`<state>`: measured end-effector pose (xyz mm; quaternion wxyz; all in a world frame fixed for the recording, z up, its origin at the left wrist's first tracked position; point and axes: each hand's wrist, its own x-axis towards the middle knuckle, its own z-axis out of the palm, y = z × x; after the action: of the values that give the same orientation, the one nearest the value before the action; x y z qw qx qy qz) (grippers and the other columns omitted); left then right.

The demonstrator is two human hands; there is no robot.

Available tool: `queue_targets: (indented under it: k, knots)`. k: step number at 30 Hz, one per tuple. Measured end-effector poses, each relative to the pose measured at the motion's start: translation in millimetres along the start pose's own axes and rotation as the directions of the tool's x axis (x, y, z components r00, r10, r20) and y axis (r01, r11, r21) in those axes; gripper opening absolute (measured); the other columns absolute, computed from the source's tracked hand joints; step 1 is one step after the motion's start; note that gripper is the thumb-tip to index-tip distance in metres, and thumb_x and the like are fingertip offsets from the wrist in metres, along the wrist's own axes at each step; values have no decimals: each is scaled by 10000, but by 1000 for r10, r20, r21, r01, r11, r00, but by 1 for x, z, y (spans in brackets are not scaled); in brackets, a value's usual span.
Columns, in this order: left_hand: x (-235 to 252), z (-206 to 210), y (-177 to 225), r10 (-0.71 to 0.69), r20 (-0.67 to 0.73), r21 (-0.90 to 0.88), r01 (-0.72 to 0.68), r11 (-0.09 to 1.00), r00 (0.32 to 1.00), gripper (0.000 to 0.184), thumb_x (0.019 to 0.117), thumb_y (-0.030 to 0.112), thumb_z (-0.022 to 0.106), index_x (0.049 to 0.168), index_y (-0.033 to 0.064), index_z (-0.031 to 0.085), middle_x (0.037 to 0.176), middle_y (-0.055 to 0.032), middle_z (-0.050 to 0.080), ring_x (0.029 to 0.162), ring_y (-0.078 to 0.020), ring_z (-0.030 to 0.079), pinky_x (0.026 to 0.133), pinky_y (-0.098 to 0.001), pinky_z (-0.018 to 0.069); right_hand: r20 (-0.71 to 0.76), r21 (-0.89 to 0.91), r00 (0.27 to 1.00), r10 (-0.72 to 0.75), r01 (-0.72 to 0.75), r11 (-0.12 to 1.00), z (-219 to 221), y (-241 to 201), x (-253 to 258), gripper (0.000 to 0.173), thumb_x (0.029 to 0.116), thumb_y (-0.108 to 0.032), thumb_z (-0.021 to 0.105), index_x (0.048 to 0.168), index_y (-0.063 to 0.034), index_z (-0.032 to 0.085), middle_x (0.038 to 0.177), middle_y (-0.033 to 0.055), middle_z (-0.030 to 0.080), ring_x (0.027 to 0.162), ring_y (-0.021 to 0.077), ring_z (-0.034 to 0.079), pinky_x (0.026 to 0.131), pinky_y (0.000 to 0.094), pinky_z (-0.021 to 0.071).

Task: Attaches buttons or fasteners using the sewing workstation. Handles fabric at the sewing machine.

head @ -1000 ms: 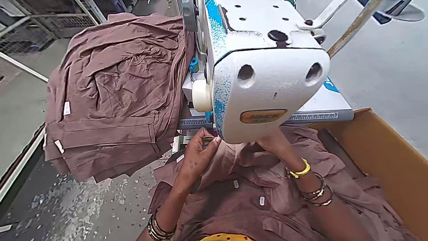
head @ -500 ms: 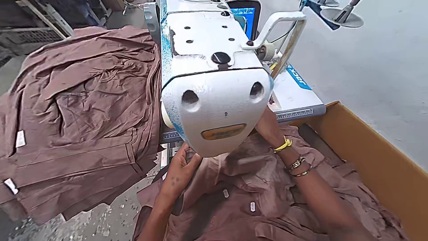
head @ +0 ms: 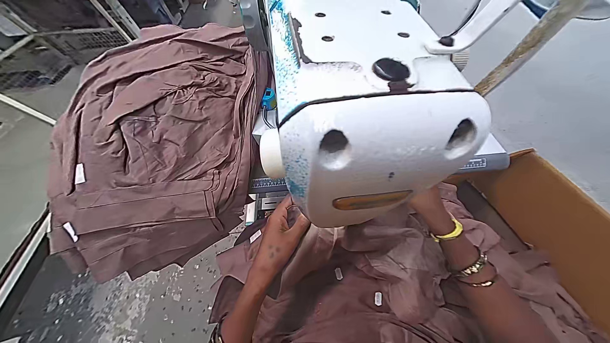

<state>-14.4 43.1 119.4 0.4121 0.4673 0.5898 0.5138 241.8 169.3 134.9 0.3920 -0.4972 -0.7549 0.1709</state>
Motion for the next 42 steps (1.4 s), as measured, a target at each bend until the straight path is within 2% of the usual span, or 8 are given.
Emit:
queue_targets:
  k: [6, 10, 17, 24, 31, 36, 39, 42]
  knots:
    - [-19, -4, -6, 379, 115, 221, -396, 891, 918, 261, 937, 237, 677, 755, 53, 642, 603, 30, 570, 557, 19, 536, 540, -163, 456, -27, 25, 968, -251, 251, 968, 8, -42, -7, 161, 904, -171, 694, 851, -20, 703, 759, 60, 694, 682, 82, 640, 637, 254, 522]
    - [-46, -3, 10, 563, 423, 92, -652, 753, 710, 365, 1007, 312, 646, 755, 60, 566, 556, -34, 507, 497, -54, 488, 481, -172, 389, 117, -221, 631, -767, 770, 599, 29, -61, -31, 248, 1033, -162, 514, 847, -93, 662, 711, 76, 661, 716, 234, 666, 670, 348, 526]
    - [-36, -57, 2, 398, 102, 144, -409, 901, 912, 188, 964, 393, 682, 926, 211, 658, 817, 172, 673, 757, 111, 616, 701, -101, 527, 426, 382, 788, -444, 288, 878, 14, -63, -39, 359, 1050, -400, 538, 995, -57, 630, 854, 37, 667, 834, 92, 634, 818, 278, 511]
    - [-15, -111, -35, 149, -70, 297, -122, 947, 986, 191, 907, 324, 729, 878, 164, 628, 703, 164, 605, 609, 90, 552, 578, -100, 459, 381, 129, 924, -38, -12, 992, 35, -63, -28, 360, 877, -333, 739, 994, 1, 675, 817, 79, 671, 770, 157, 642, 700, 381, 518]
    - [-4, -95, -24, 217, -78, 417, -166, 893, 973, 282, 924, 439, 697, 885, 161, 671, 712, 145, 614, 617, 96, 539, 576, -123, 444, 406, 223, 914, 6, -105, 969, 17, -48, -22, 125, 970, -176, 622, 996, -56, 597, 749, -111, 542, 670, -118, 478, 637, 97, 412]
    - [4, -92, -15, 271, -6, 588, -216, 779, 963, 373, 930, 526, 639, 888, 158, 684, 660, 136, 581, 564, 91, 485, 546, -145, 396, 396, 87, 918, -23, -13, 996, 12, -43, -24, 199, 993, -246, 604, 1006, -48, 621, 706, -20, 547, 619, 45, 495, 597, 249, 425]
    - [-1, -78, -20, 378, 18, 777, -251, 578, 926, 424, 953, 475, 592, 890, 70, 700, 663, -61, 641, 577, -212, 618, 541, -438, 471, 340, -116, 940, -2, 44, 992, 4, -24, -14, 250, 1001, -205, 616, 1112, 4, 697, 852, 150, 684, 789, 311, 668, 718, 520, 531]
    - [-3, -54, -19, 486, 112, 843, -342, 416, 867, 296, 977, 276, 584, 1083, 37, 723, 1094, -196, 714, 1050, -440, 681, 841, -590, 546, 77, -336, 996, -42, 66, 940, 2, 7, 0, 170, 983, -98, 628, 1037, 6, 752, 981, 233, 709, 929, 443, 682, 774, 600, 533]
